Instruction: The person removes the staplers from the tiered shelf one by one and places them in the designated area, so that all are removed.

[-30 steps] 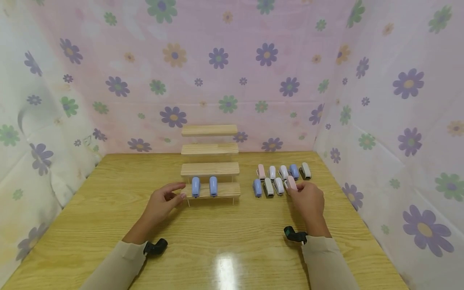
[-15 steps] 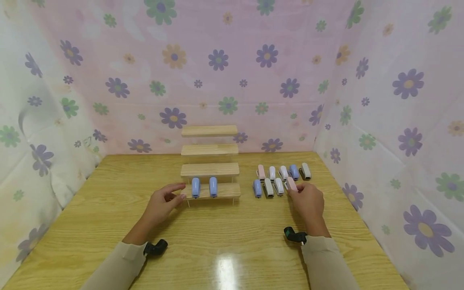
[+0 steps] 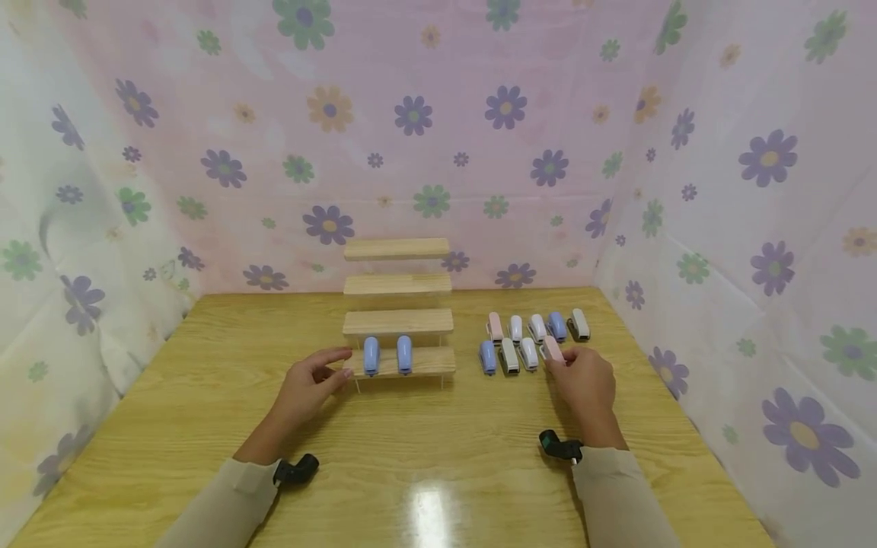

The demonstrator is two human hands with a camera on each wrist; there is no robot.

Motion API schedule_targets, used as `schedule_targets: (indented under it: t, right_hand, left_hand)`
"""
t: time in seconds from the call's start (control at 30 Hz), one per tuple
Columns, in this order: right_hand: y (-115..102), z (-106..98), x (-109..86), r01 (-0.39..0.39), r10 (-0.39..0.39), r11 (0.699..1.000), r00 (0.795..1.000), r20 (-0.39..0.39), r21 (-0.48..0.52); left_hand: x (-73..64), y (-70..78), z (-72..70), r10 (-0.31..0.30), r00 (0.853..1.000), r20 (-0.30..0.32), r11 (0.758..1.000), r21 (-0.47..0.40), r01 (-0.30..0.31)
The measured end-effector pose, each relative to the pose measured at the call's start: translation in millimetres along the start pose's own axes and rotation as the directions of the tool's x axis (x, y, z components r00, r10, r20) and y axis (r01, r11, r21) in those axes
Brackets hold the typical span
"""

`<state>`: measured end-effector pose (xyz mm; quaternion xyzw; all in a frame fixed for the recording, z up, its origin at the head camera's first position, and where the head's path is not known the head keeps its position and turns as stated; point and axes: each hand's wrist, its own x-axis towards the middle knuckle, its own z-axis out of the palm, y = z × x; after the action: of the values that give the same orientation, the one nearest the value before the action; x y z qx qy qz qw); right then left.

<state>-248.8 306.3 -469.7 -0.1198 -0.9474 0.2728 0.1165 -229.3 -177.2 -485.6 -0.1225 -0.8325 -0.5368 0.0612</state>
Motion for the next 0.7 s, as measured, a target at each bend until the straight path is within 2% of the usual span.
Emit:
schedule_targets:
  t: [0.23, 0.7]
  right_hand:
    - [2.7, 1.8, 0.9, 0.020, -0.020, 1.000, 1.000, -0.012, -0.006]
    - [5.6, 3.2, 2.3, 0.031, -0.031, 0.999, 1.000, -0.002, -0.021]
  left_hand:
    - [0.1, -0.2, 1.7, -0.007, 1.000, -0.018, 1.000, 0.015, 0.007]
    - [0.2, -0.5, 2.5, -0.008, 1.000, -0.009, 1.000, 0.011, 0.008]
